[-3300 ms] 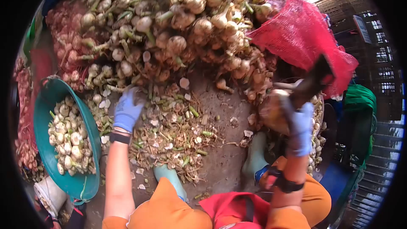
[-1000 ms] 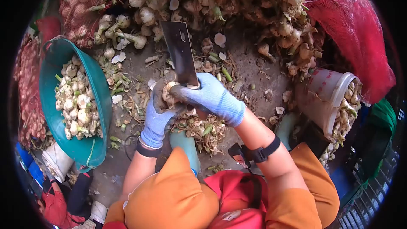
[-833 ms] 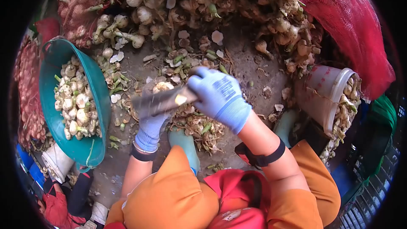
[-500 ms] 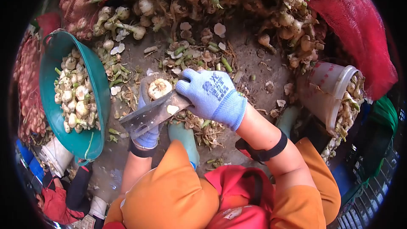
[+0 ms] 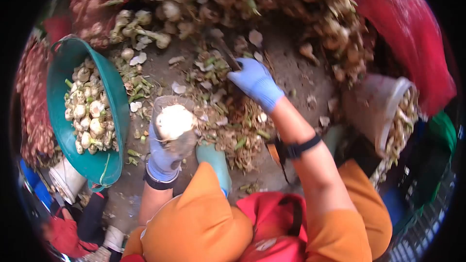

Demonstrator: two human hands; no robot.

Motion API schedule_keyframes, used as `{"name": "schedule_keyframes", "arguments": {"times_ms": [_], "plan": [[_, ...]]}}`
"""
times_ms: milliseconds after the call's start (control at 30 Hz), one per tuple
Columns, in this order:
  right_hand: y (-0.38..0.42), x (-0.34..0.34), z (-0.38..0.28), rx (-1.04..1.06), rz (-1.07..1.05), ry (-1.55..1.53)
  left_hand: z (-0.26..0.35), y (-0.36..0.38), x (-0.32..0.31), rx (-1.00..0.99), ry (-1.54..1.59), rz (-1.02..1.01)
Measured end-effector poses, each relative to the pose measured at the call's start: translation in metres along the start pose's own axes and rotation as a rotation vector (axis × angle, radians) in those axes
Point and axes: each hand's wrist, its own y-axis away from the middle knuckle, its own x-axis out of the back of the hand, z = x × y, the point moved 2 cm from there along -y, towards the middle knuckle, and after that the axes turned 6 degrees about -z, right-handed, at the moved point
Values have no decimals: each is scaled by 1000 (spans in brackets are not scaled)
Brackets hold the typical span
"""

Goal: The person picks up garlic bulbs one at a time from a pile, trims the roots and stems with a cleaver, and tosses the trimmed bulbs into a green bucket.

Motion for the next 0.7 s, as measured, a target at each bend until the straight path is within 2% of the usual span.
{"name": "schedule_keyframes", "arguments": {"times_ms": [33, 100, 133, 167, 200, 233, 267, 333, 400, 433, 467, 533, 600, 633, 667, 700], "plan": [[11, -3, -18, -6, -82, -193, -11, -8, 11, -16, -8, 17], [24, -23, -28, -35, -250, -423, -22, -22, 23, -89, -967, 55], [22, -27, -38, 15, -293, -498, -23, -30, 20, -151, -1070, 102], [23, -36, -42, 122, -184, -604, -40, -22, 28, 23, -593, 158], [37, -31, -63, 61, -235, -519, -59, -8, 33, 218, -107, 197], [40, -27, -73, 317, -133, -133, -49, -19, 31, 234, -124, 213], [46, -26, -82, 556, -35, 254, -42, -8, 37, 467, 261, 254], [43, -20, -83, 518, -41, 597, -36, 0, 45, 517, 168, 254], [10, -2, -67, 39, -257, 770, 1, -16, 40, 187, 94, 387], [-1, 5, -61, -32, -305, 968, 23, -23, 46, 82, 250, 476], [-11, 8, -63, -34, -303, 971, 40, -26, 62, -16, 410, 565], [-16, 0, -72, 358, -21, 825, 68, -8, 106, -160, 1122, 118], [-44, -16, -78, 417, -36, 969, 64, -10, 109, -246, 1117, -11], [-58, -22, -78, 300, -97, 1045, 57, -19, 96, -194, 1014, 94], [-63, -24, -79, 301, -89, 1044, 41, -25, 89, -162, 841, 99], [-68, -25, -78, 283, -56, 1088, 27, -26, 85, -76, 781, 228]]}}
